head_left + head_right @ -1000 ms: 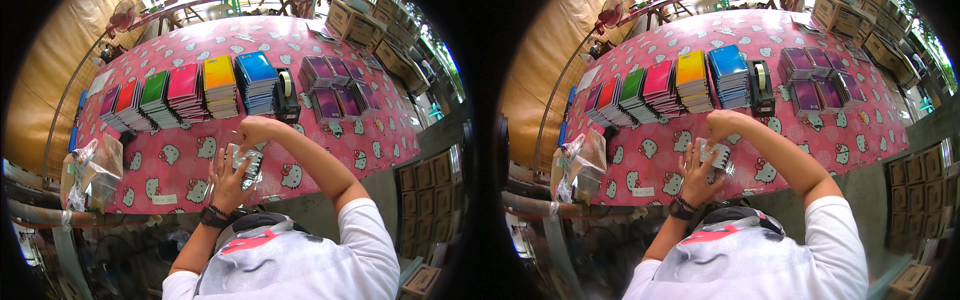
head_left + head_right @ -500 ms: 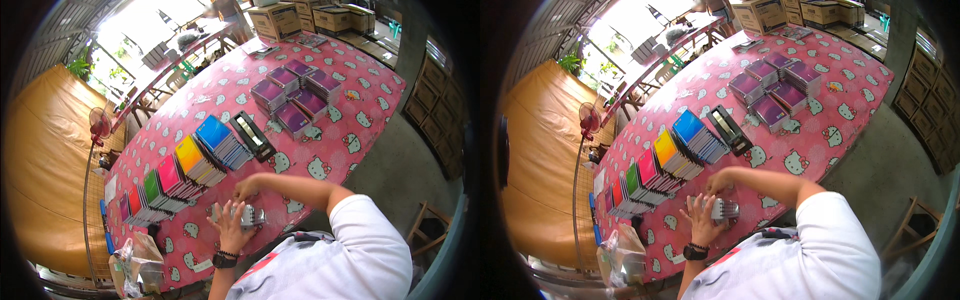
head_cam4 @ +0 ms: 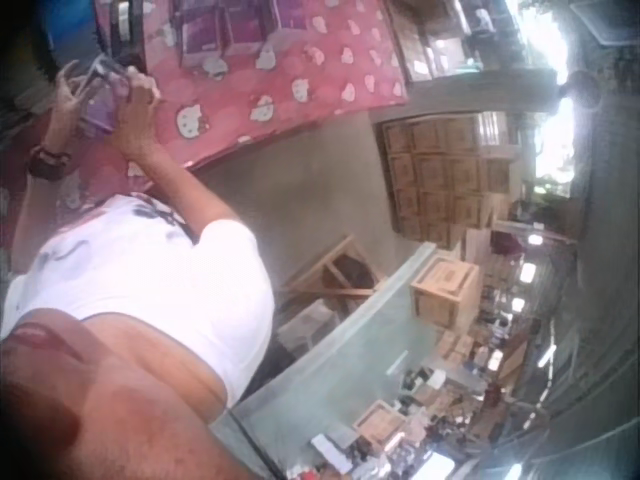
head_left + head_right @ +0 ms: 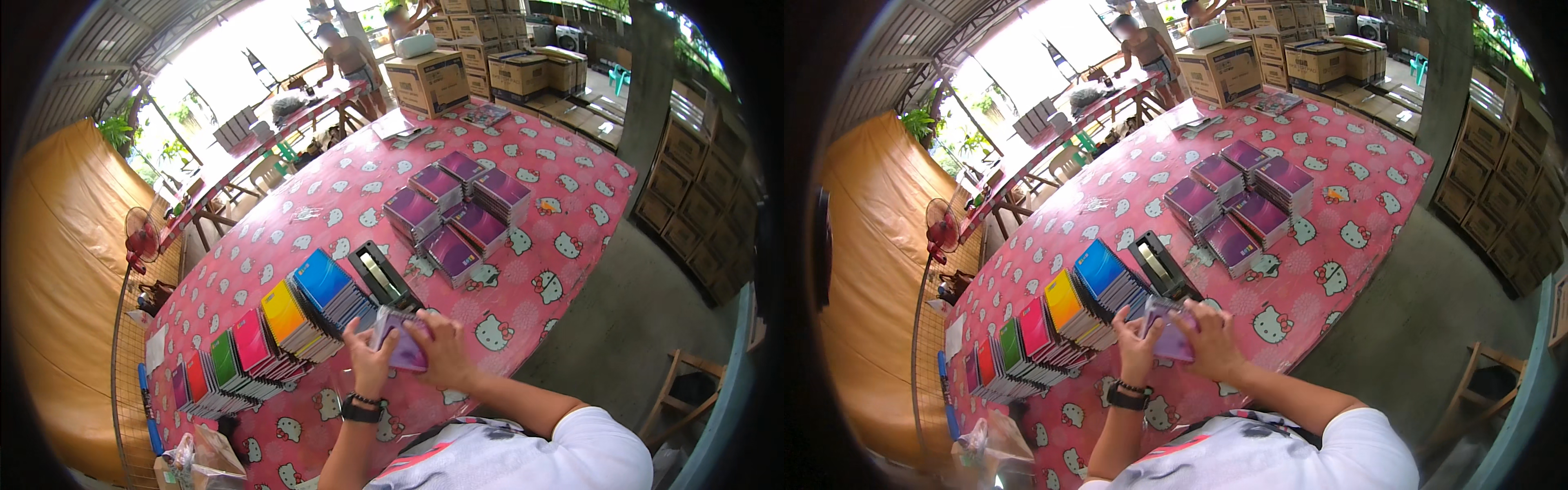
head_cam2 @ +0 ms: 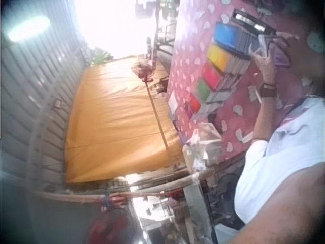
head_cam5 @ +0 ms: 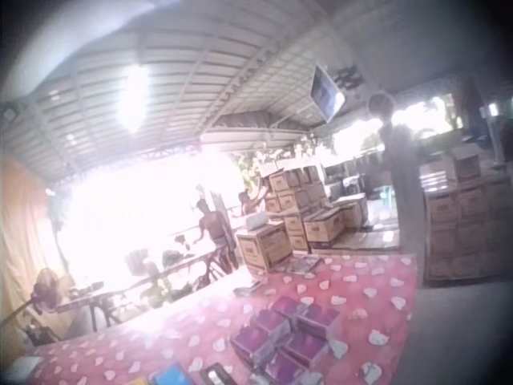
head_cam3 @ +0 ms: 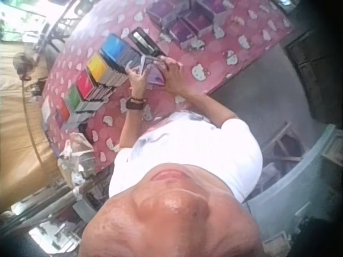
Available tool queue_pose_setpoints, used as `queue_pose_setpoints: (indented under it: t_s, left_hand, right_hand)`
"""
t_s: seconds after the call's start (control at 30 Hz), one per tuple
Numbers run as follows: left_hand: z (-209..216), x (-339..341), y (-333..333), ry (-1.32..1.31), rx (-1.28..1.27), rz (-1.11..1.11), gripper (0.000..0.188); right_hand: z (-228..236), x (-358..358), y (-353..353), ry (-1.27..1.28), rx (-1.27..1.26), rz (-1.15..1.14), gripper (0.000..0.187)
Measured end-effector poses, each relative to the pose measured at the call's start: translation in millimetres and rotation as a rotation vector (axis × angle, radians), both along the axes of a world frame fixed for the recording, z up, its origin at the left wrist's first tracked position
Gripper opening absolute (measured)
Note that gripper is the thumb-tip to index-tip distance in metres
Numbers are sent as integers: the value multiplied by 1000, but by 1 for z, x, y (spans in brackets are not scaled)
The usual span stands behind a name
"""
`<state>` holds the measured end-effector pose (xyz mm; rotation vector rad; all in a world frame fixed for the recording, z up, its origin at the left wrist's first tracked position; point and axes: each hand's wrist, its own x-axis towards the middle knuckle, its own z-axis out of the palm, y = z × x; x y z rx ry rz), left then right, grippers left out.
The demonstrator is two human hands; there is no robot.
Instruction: The person repeatedly picks up small spiral-bound notebooks from stacks on a pink Hello Kitty table, places them into clear plastic bags, and sets the packaged notebooks aside. The person handles notebooks of various colors one at a time throughout the clip.
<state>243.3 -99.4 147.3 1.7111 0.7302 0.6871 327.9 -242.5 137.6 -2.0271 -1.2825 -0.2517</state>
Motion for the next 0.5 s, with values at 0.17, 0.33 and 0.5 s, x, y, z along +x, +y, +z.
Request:
queue_pose_setpoints:
  t_s: [0.17, 0.33, 0.5]
  left_hand:
    - [24, -16, -11, -53, 489, -35, 52]
    - [-24, -115, 9, 221, 447, -10, 21]
    - [-76, -206, 12, 602, 614, -156, 43]
  right_hand:
    - [0, 115, -7, 64, 27, -307, 95]
    - [-10, 254, 1, -103, -38, -524, 83]
    - [-25, 247, 25, -112, -324, -429, 63]
